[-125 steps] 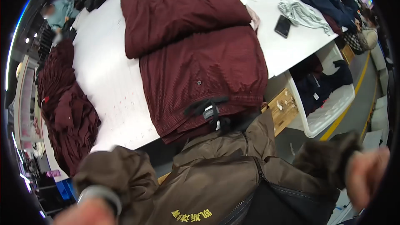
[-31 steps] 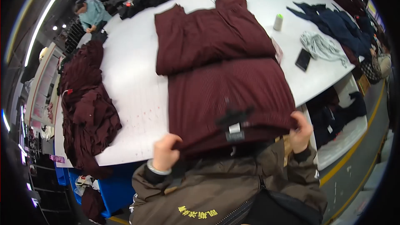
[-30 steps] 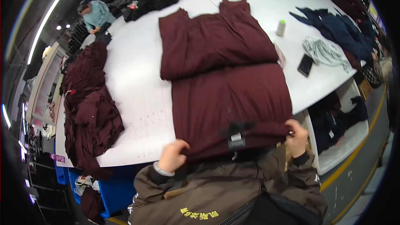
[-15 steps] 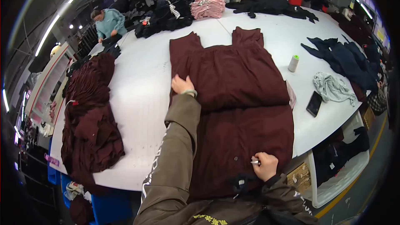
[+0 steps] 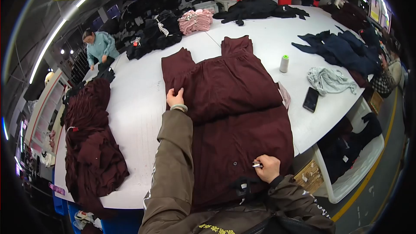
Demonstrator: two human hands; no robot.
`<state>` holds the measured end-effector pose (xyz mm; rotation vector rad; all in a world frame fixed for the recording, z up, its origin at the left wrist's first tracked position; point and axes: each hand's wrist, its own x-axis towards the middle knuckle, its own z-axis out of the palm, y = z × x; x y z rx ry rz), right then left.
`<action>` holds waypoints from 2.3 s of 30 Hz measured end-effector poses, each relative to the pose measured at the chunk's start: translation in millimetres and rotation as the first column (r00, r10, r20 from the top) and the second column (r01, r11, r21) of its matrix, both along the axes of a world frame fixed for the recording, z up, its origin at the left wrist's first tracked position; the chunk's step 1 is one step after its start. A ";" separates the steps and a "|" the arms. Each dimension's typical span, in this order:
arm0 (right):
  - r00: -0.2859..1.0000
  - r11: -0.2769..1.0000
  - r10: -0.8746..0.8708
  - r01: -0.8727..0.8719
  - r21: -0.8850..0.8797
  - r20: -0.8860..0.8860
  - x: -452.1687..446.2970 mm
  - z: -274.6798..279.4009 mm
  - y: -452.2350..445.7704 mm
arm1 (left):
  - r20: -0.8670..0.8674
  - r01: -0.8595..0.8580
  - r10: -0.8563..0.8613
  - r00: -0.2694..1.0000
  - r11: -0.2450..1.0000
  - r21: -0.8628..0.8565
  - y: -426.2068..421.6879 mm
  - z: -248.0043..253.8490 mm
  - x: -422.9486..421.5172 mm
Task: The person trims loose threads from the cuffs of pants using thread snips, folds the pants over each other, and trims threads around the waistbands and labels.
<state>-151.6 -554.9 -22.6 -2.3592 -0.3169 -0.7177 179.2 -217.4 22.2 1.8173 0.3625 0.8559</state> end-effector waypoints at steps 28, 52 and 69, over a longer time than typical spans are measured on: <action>0.980 0.943 0.062 0.005 0.333 -0.188 -87.9 37.2 -93.5 | -0.402 0.645 -0.511 0.760 0.674 0.361 -11.2 49.6 -420.5; 0.918 0.762 -0.031 0.278 0.585 -0.396 13.0 25.6 -91.2 | -0.539 0.534 -0.373 0.756 0.826 0.178 -43.5 23.6 -320.2; 0.941 0.860 0.051 0.130 0.494 -0.335 -37.0 24.7 -45.6 | -0.289 0.572 -0.496 0.818 0.754 0.324 -94.1 16.8 -258.7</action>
